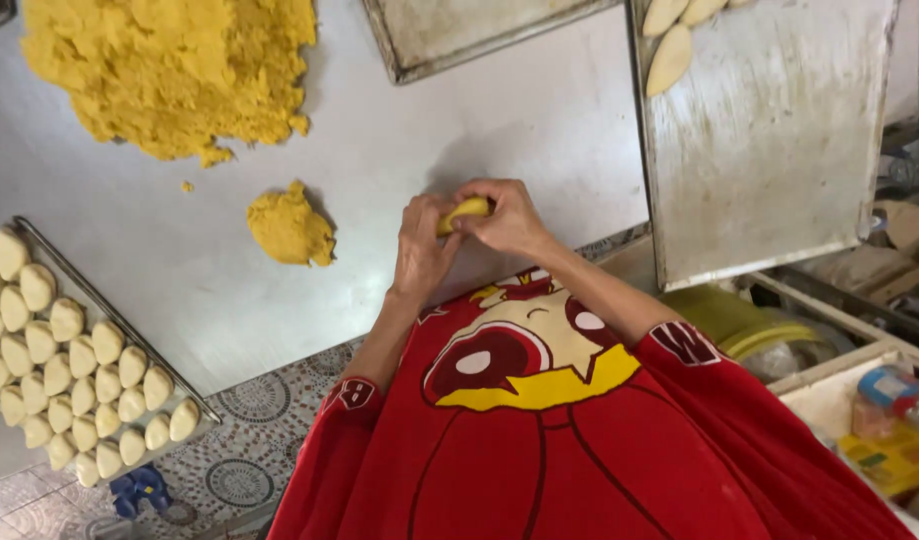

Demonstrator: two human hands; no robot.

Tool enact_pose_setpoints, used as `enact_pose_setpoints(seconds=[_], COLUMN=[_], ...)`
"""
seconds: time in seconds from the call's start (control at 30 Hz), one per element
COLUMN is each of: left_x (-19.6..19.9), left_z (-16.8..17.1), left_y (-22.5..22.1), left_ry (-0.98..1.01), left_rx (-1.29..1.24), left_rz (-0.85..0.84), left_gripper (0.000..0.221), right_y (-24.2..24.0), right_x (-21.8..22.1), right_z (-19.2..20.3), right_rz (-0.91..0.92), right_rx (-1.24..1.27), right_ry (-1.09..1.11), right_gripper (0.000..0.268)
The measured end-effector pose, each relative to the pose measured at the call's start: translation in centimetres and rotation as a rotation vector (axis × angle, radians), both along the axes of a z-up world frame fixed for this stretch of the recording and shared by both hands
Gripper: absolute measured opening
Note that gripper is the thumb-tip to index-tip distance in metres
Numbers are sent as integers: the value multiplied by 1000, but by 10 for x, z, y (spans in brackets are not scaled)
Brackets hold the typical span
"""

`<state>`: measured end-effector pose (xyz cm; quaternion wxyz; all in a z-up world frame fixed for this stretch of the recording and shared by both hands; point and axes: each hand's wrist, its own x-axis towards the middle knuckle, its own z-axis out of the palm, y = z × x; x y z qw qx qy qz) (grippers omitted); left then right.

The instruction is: Shaping and filling small dough portions into pastries on a metal work surface

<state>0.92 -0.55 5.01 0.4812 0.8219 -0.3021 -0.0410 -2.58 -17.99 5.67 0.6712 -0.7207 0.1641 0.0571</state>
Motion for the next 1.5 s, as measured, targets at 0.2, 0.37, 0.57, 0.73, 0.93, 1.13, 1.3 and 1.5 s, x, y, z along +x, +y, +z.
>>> enact_pose_setpoints(seconds=[0.2,0.37,0.57,0.73,0.93,1.13,1.3,1.5], left_x=[46,203,354,387,395,418,413,259], left_z=[-2,6,16,-1,-21,-21,24,121], left_y=[-2,-92,-204,-256,-284,-294,-315,-234], left_ry=[112,-109,-247,-409,-604,-872,-591,529], left_rx=[347,299,199,487,799,1072,918,-427], left_rz=[-87,-77,-170,-303,-450,-524,-455,-72], left_gripper=[78,51,35,34,34,33,41,34], right_y=[-135,-225,-233,-240,-249,-244,-236,-200], right_x=[3,-14,-46,-52,-58,-52,-34,11], right_z=[11,-3,-28,-28,-35,-27,15,36], right_rz=[-153,-402,-506,-550,-578,-553,-436,-458], right_rx=[-17,273,413,454,408,366,241,-52], right_ry=[99,133,200,226,245,210,199,-165], right_gripper=[31,28,31,31,29,27,25,24])
